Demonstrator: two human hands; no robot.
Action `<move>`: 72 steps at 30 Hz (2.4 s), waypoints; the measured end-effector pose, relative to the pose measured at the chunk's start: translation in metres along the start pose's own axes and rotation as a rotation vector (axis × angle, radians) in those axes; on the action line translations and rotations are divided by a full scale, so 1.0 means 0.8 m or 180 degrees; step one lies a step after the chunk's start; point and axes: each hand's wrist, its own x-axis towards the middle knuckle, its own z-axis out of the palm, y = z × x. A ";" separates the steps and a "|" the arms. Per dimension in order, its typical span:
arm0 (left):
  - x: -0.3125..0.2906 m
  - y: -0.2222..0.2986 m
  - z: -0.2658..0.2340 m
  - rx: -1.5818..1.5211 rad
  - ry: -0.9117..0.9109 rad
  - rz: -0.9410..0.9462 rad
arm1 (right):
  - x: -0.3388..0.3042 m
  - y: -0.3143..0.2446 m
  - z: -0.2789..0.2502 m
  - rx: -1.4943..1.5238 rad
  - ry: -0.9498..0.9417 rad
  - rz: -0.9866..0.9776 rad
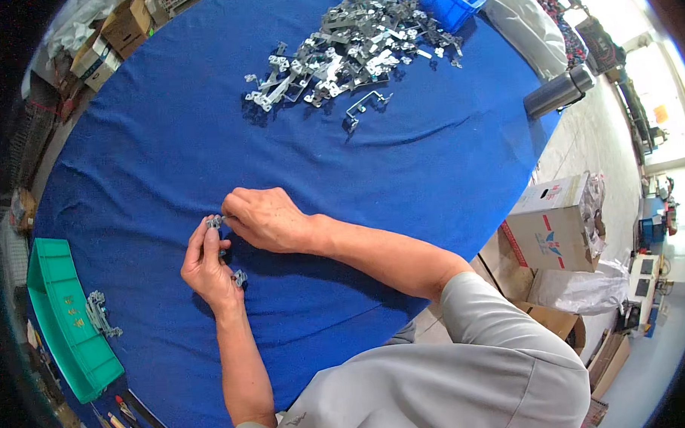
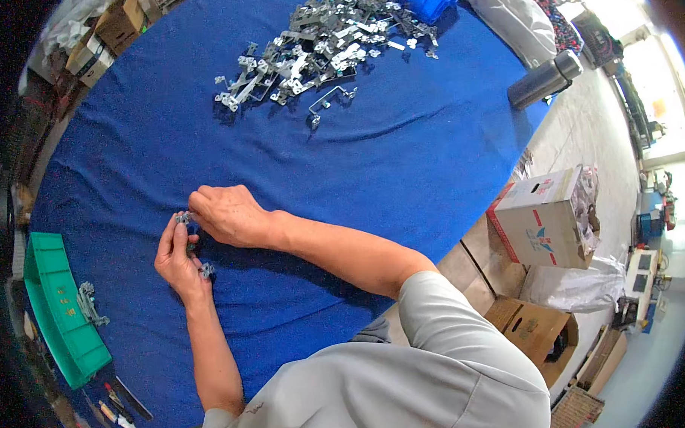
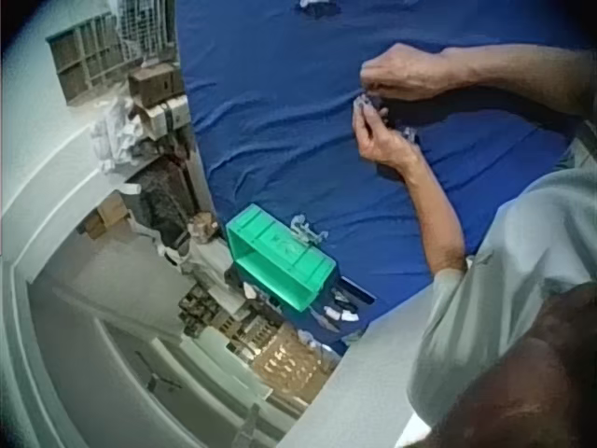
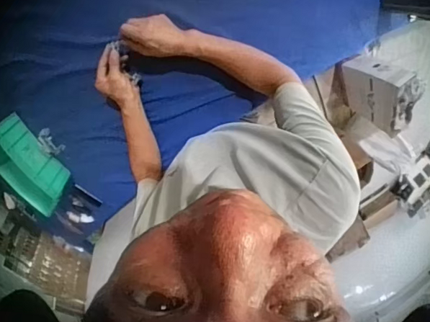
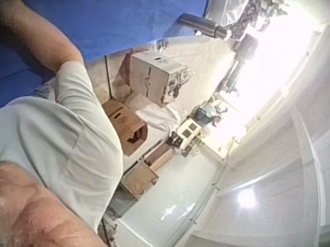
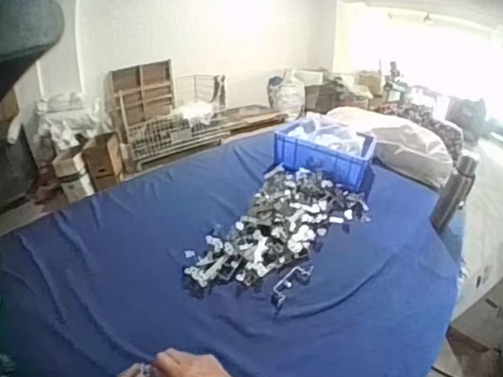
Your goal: Assembling small metal components or clips on a blue-clothed workbench.
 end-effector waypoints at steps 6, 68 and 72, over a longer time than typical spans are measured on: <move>-0.001 -0.003 -0.007 -0.0052 -0.0028 -0.0032 | -0.001 -0.003 0.005 -0.0010 0.0027 0.0012; -0.006 -0.011 0.004 -0.0255 -0.0045 0.0156 | 0.005 -0.011 0.003 0.0023 0.0044 0.0121; -0.007 -0.008 0.006 -0.0192 -0.0073 0.0140 | 0.003 -0.008 0.000 -0.0019 -0.0070 0.0044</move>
